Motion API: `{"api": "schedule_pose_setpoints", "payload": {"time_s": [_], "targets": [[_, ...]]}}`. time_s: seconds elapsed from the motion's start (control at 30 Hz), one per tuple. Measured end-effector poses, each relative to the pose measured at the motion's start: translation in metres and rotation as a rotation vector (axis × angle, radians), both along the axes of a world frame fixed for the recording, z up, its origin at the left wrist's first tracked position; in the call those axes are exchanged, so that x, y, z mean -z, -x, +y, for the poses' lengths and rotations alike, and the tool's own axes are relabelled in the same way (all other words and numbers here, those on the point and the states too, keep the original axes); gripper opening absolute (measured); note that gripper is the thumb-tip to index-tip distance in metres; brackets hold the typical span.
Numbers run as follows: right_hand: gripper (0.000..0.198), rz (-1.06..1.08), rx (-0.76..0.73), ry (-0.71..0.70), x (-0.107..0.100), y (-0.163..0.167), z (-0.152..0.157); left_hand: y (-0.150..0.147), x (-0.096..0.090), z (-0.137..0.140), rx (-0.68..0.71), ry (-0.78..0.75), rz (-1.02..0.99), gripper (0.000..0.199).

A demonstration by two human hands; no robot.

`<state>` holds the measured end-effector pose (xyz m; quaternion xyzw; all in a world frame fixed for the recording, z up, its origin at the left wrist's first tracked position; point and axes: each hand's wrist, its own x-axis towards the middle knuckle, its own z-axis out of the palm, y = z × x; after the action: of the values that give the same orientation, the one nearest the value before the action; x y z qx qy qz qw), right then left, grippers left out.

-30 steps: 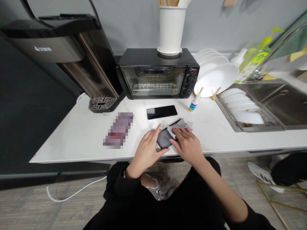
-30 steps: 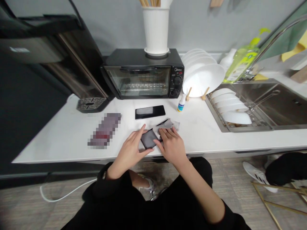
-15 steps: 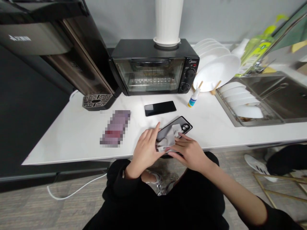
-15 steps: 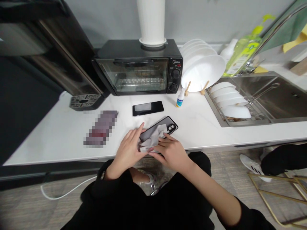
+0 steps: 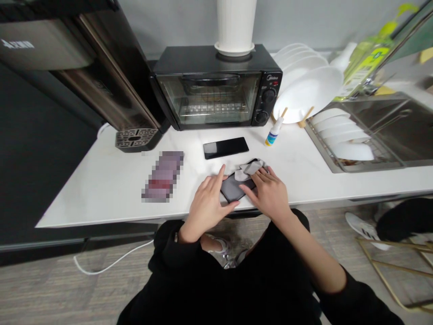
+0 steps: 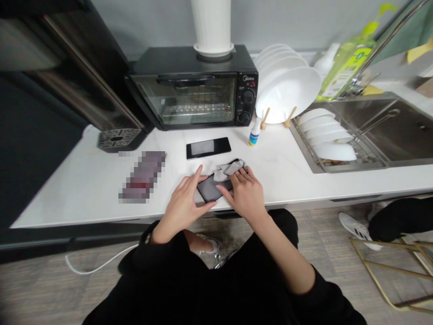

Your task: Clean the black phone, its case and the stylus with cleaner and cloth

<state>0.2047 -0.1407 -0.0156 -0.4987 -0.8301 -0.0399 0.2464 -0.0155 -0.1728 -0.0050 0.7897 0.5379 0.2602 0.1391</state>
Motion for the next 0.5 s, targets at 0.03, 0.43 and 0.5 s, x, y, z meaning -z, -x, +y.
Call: {"api": "schedule_pose_setpoints", "payload": {"time_s": [0.03, 0.43, 0.5], "targets": [[0.055, 0.001, 0.009, -0.006, 0.000, 0.009, 0.000, 0.001, 0.001, 0.000, -0.003, -0.002, -0.007, 0.119], [0.038, 0.099, -0.415, 0.155, -0.008, 0.015, -0.039, 0.002, 0.003, -0.003, 0.010, -0.008, 0.011, 0.114], [0.031, 0.075, -0.401, 0.148, -0.008, -0.002, -0.034, 0.000, 0.002, -0.003, 0.003, -0.020, 0.024, 0.114]]}}
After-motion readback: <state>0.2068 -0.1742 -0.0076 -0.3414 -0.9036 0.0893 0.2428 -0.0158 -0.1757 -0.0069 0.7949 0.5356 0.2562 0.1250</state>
